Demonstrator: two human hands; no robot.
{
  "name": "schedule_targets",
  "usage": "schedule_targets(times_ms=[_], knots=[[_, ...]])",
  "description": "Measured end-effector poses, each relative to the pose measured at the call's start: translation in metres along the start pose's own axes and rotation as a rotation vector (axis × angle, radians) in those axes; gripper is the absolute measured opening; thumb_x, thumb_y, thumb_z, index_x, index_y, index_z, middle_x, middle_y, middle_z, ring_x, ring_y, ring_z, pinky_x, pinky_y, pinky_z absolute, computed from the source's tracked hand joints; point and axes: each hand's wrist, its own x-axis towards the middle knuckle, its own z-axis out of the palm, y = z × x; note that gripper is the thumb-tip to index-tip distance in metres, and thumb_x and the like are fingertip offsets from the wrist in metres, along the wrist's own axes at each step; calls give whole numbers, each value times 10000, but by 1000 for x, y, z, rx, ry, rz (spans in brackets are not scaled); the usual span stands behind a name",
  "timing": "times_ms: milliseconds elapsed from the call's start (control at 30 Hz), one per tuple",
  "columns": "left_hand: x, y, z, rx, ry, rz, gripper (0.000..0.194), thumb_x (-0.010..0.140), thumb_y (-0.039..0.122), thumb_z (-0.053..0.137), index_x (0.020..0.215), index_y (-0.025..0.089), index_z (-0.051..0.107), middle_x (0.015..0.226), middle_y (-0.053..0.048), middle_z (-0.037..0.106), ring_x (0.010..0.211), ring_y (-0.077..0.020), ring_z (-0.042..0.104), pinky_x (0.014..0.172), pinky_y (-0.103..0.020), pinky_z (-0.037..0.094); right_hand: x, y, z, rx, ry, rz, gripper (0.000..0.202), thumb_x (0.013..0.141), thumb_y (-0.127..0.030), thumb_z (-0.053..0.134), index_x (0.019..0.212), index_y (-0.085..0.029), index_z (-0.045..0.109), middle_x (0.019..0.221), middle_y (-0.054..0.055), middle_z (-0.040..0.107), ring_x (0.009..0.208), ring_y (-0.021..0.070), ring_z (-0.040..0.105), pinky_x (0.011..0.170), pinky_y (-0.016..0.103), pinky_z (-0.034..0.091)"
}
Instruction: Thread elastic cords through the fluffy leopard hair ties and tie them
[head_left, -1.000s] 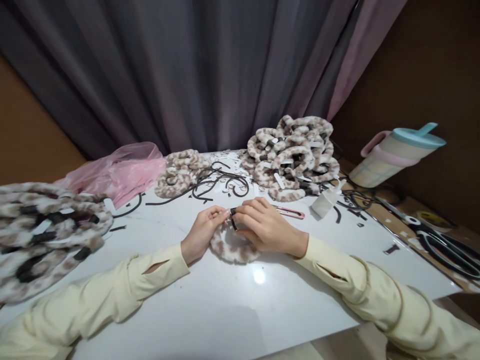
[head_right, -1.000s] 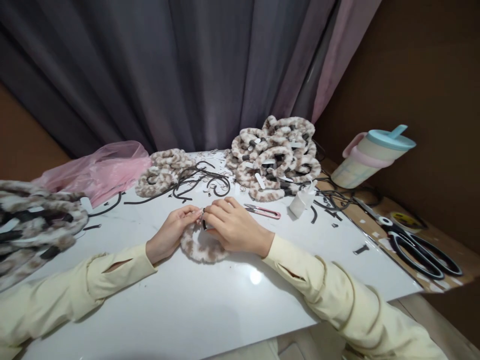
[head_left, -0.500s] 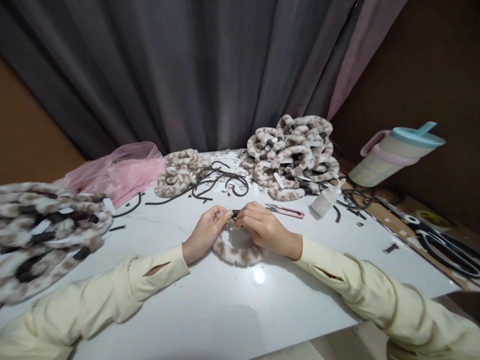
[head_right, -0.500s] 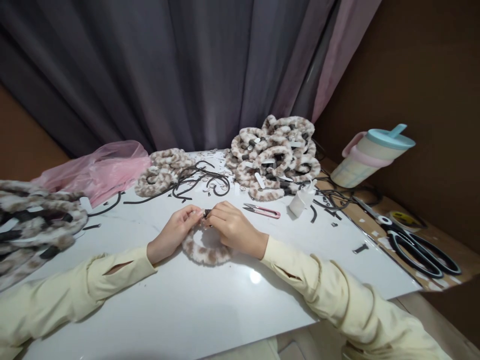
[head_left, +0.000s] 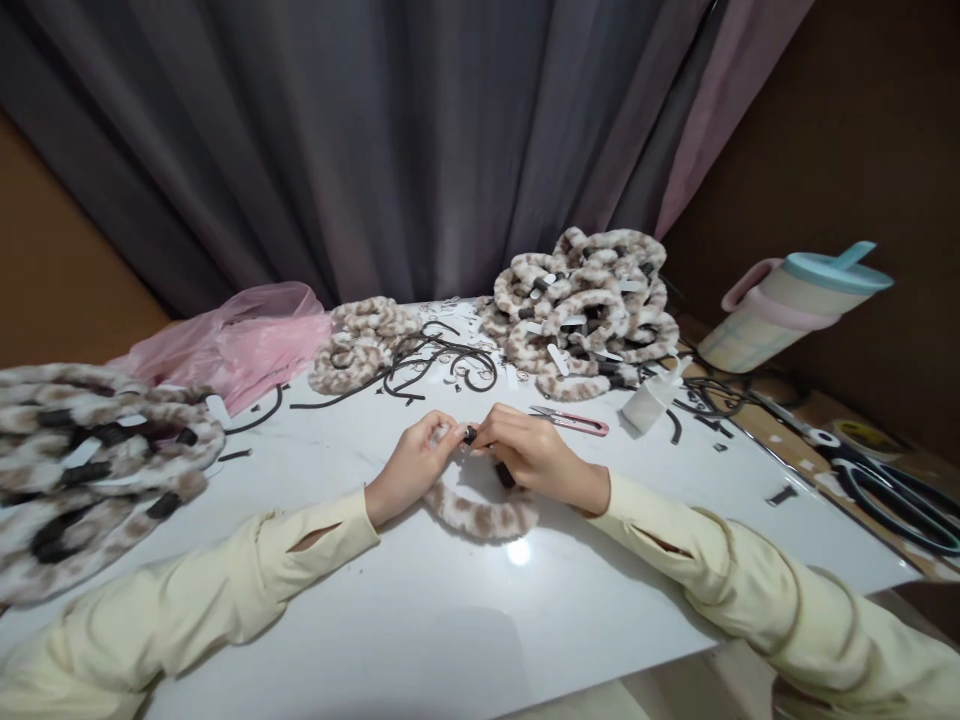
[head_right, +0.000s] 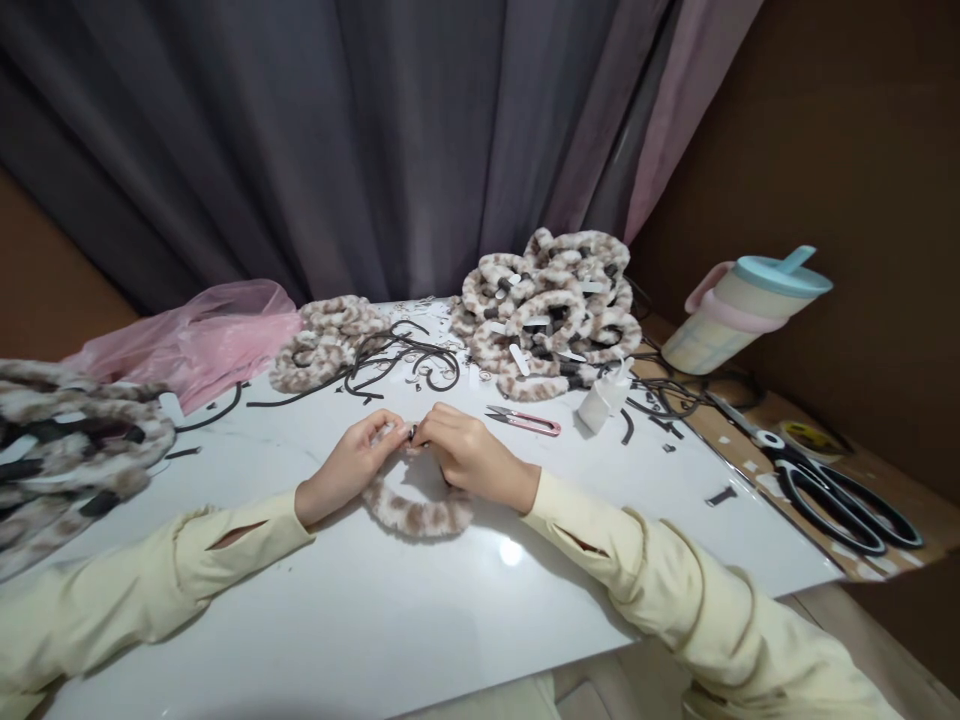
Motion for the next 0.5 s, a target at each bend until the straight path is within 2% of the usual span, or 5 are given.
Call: schedule_targets(times_ms=[133, 300, 400, 500], knots=[[-4, 4, 0, 103, -28, 45, 230, 837, 394, 484, 762, 181, 526, 718, -7, 583, 693, -153, 515, 621, -245, 372, 4, -1, 0, 73, 129, 276, 135, 833, -135, 508, 742, -166, 602, 697, 31, 608, 657, 132, 551, 600, 241, 435], [-8, 8, 0, 192, -37, 99, 201, 838, 371, 484, 768, 189, 531, 690, 4, 586, 632, -141, 513, 573, -233, 360, 7, -3, 0, 229, 135, 601, 117, 782, -247, 605, 703, -163, 620, 632, 13, 608, 575, 123, 542, 530, 227, 413], [-8, 8, 1, 226, -31, 160, 178, 838, 350, 486, 773, 191, 532, 687, 9, 585, 574, -126, 481, 563, -233, 356, 9, -3, 1, 330, 130, 688, 164, 757, -312, 627, 696, -160, 617, 635, 14, 600, 555, 119, 529, 510, 228, 417], [-9, 5, 0, 265, -43, 252, 145, 850, 318, 471, 786, 197, 522, 690, 7, 561, 561, -121, 454, 568, -239, 359, 10, -2, -2, 412, 99, 698, 201, 715, -344, 663, 679, -149, 629, 711, 33, 618, 585, 119, 530, 542, 237, 435]])
